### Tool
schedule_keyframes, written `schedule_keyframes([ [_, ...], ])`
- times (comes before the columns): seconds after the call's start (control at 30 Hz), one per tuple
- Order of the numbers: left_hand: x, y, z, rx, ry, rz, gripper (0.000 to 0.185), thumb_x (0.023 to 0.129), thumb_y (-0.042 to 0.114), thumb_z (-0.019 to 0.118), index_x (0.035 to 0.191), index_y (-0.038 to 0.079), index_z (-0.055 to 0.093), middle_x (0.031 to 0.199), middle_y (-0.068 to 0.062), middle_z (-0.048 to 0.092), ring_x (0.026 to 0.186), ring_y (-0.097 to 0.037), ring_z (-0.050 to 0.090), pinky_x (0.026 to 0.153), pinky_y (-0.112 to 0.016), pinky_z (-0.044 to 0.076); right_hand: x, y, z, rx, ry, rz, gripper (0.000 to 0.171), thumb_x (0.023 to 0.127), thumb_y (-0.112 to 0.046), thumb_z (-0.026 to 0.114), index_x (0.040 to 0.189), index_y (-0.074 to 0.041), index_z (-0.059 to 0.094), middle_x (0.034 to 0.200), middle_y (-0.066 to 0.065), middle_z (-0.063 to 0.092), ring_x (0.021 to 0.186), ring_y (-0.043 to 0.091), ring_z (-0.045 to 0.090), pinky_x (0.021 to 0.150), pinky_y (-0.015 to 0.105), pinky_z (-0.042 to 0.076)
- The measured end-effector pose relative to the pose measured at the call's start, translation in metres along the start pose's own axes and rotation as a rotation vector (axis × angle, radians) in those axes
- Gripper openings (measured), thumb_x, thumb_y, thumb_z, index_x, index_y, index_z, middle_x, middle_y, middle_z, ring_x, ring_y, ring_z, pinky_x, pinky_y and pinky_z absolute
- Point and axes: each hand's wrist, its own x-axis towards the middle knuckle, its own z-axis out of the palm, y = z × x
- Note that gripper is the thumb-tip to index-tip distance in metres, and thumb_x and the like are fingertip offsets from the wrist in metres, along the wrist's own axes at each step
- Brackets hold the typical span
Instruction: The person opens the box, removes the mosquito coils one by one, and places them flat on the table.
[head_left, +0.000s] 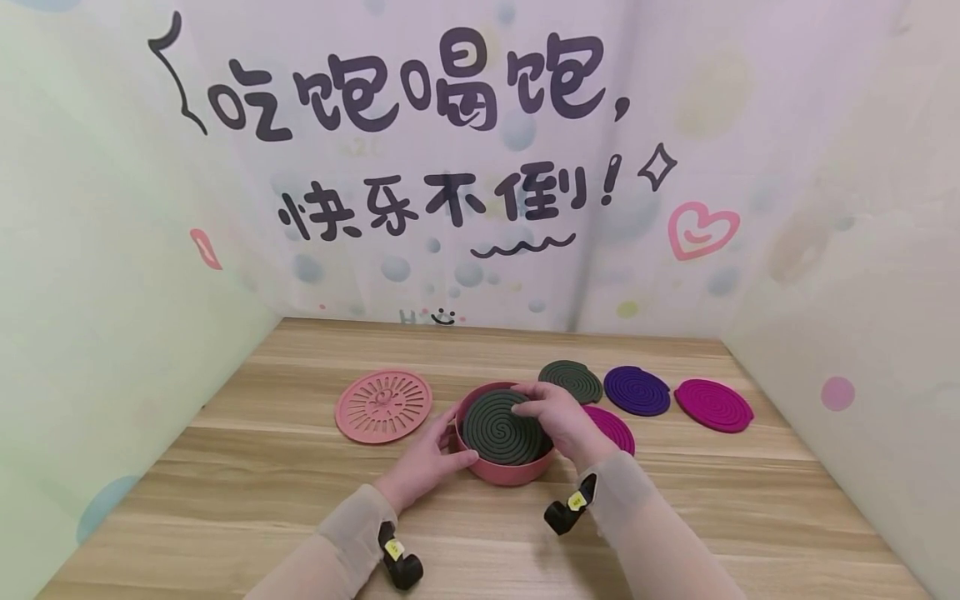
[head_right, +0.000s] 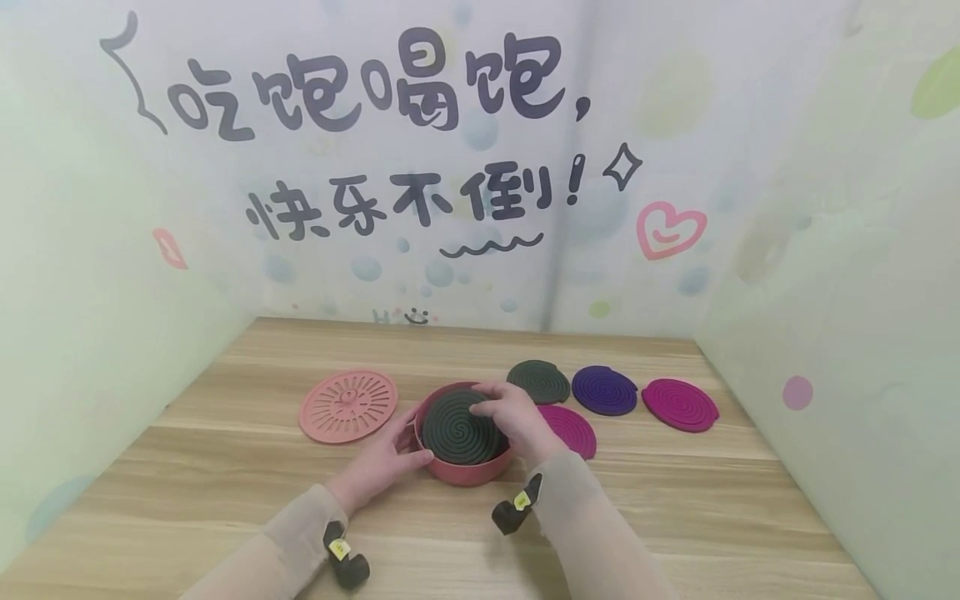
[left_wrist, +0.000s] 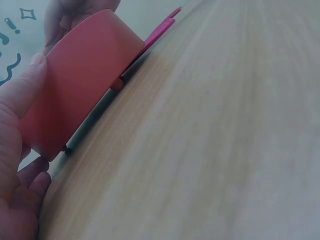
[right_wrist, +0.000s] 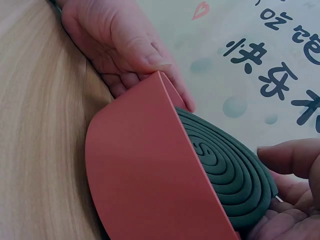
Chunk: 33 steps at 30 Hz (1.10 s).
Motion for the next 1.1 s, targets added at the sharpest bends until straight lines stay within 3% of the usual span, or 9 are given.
schedule_keyframes([
  [0.3,0.001,0.0,0.0,-0.007,-0.003,0.007,0.077,0.077,0.028,0.064,0.138,0.02,0.017,0.136,-0.006,0.026,0.119,-0.024,0.03,0.095,-0.039,0.028,0.0,0.0,-0.006,-0.017,-0.075,0.015,0.042,0.076,-0.009,0.062,0.117,-0.016,0.052,0.112,0.005,0.051,0.094,0.02,0.05,0.073,0.035,0.045],
  [0.53,0.012,-0.026,0.001,-0.013,0.015,0.009,0.077,0.074,0.035,0.065,0.136,0.031,0.019,0.134,0.003,0.028,0.119,-0.018,0.032,0.094,-0.036,0.03,0.0,0.001,-0.006,-0.038,-0.071,-0.003,0.062,0.074,-0.004,0.064,0.128,-0.017,0.035,0.124,0.014,0.039,0.102,0.026,0.046,0.072,0.044,0.045],
  [0.67,0.014,-0.03,0.001,0.01,0.024,0.01,0.077,0.073,0.038,0.065,0.135,0.035,0.019,0.133,0.007,0.029,0.118,-0.015,0.033,0.094,-0.035,0.031,-0.001,0.001,-0.006,-0.047,-0.064,0.001,0.062,0.073,-0.002,0.063,0.126,-0.019,0.034,0.126,0.015,0.035,0.103,0.027,0.044,0.07,0.044,0.045],
  [0.87,0.008,-0.016,0.0,-0.015,0.007,0.025,0.077,0.075,0.032,0.065,0.137,0.026,0.019,0.135,0.0,0.027,0.12,-0.021,0.03,0.095,-0.039,0.028,-0.001,0.003,-0.005,-0.013,-0.078,-0.013,0.046,0.076,0.002,0.058,0.117,-0.012,0.042,0.108,0.013,0.047,0.088,0.023,0.054,0.066,0.037,0.049],
  [1.1,0.0,0.003,-0.001,-0.007,-0.014,0.02,0.077,0.077,0.028,0.063,0.138,0.018,0.016,0.137,-0.007,0.025,0.12,-0.024,0.029,0.096,-0.038,0.026,0.001,0.007,-0.006,0.043,-0.084,-0.018,0.048,0.075,0.003,0.06,0.118,-0.009,0.042,0.107,0.015,0.048,0.083,0.022,0.055,0.066,0.034,0.049],
])
